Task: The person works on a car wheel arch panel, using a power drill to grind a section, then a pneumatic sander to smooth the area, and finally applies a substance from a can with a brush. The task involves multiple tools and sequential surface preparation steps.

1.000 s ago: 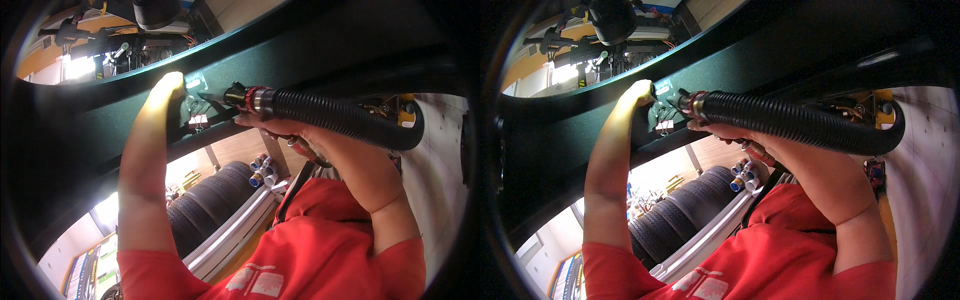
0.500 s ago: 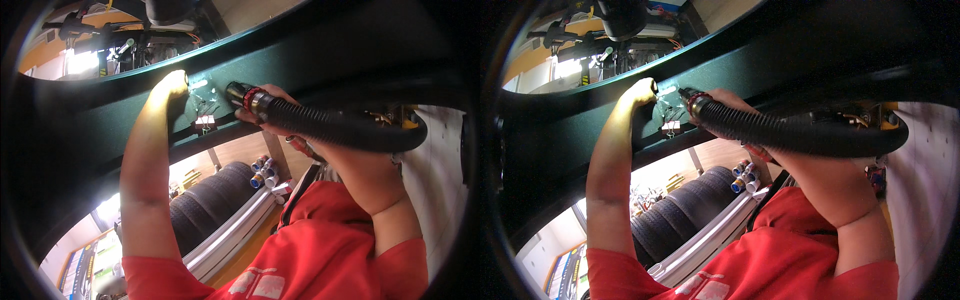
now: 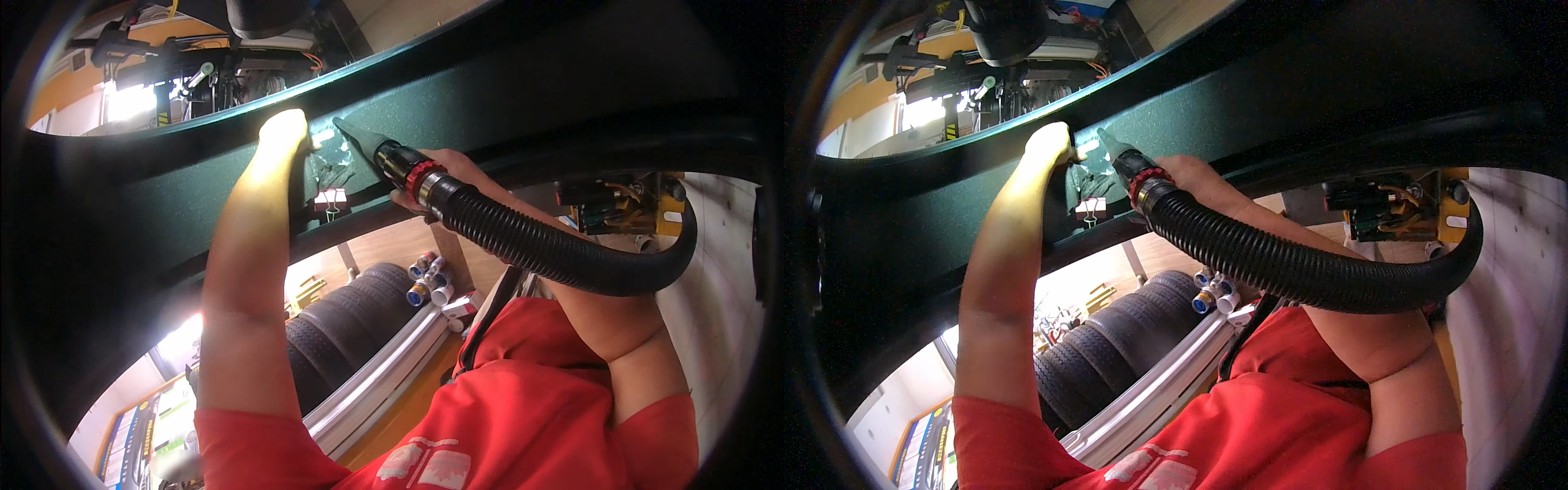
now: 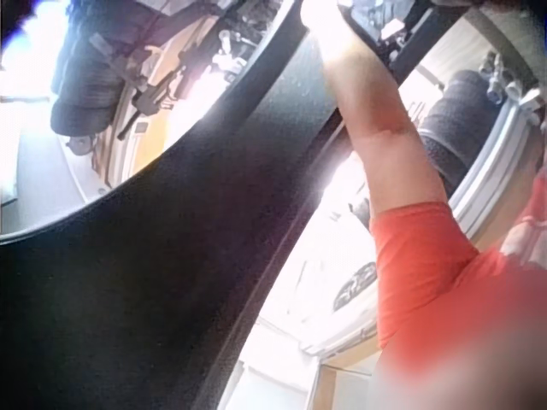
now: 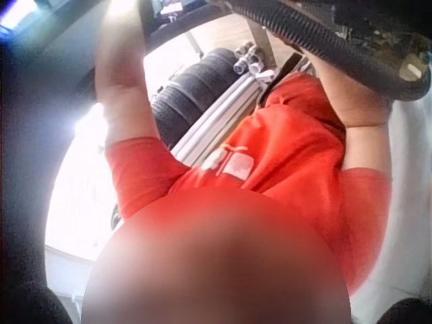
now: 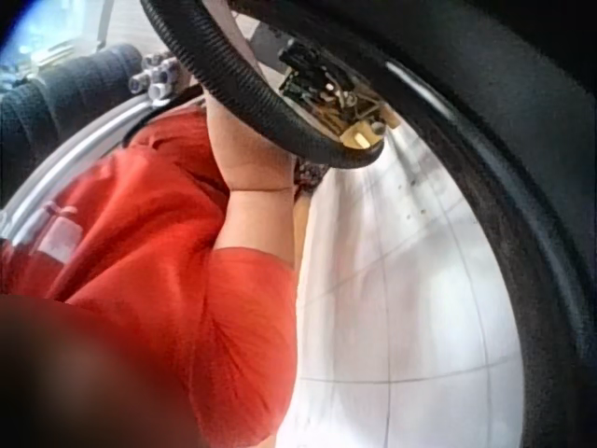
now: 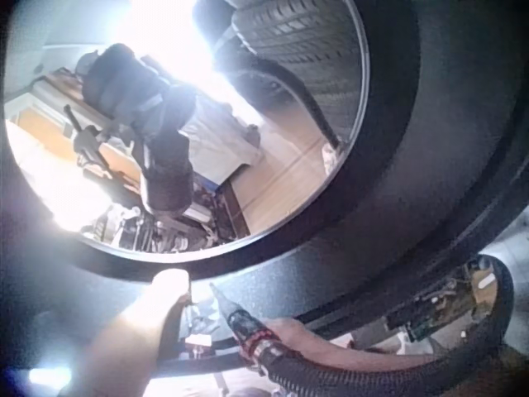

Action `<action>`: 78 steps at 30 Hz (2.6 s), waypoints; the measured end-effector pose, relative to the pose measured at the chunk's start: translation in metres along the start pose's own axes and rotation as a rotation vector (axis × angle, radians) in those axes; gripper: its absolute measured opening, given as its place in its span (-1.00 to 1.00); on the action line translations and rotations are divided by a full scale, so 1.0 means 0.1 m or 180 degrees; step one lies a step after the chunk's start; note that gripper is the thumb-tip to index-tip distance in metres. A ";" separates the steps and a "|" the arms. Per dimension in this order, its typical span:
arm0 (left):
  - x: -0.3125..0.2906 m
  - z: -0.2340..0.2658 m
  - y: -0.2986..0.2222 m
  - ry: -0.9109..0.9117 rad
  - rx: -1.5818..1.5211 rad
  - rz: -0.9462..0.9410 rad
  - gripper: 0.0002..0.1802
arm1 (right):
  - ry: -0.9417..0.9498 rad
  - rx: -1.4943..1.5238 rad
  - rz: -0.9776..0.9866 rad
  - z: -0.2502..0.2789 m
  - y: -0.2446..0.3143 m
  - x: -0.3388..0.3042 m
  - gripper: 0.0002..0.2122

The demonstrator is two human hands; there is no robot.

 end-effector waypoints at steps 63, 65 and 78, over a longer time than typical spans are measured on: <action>-0.21 -0.05 0.18 -0.0223 -0.1098 -0.0466 -0.55 | 0.0350 -0.0020 -0.1353 -0.04 0.43 -0.05 -0.51; -0.25 -0.04 0.06 -0.0152 -0.0770 -0.0760 -0.59 | 0.0441 0.0068 -0.0998 -0.06 0.56 -0.06 -0.59; -0.29 -0.03 0.04 -0.0239 -0.0619 -0.0561 -0.59 | -0.0236 -0.0569 -0.0245 0.08 0.08 -0.23 -0.62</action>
Point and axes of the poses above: each hand's wrist, its own x-axis towards the middle knuckle, its own z-axis out of the back of the hand, y = z × x, the point moved 7 cm from there along x, towards the middle knuckle, and after that the axes turned 10 degrees about z, right-handed, at the moved point
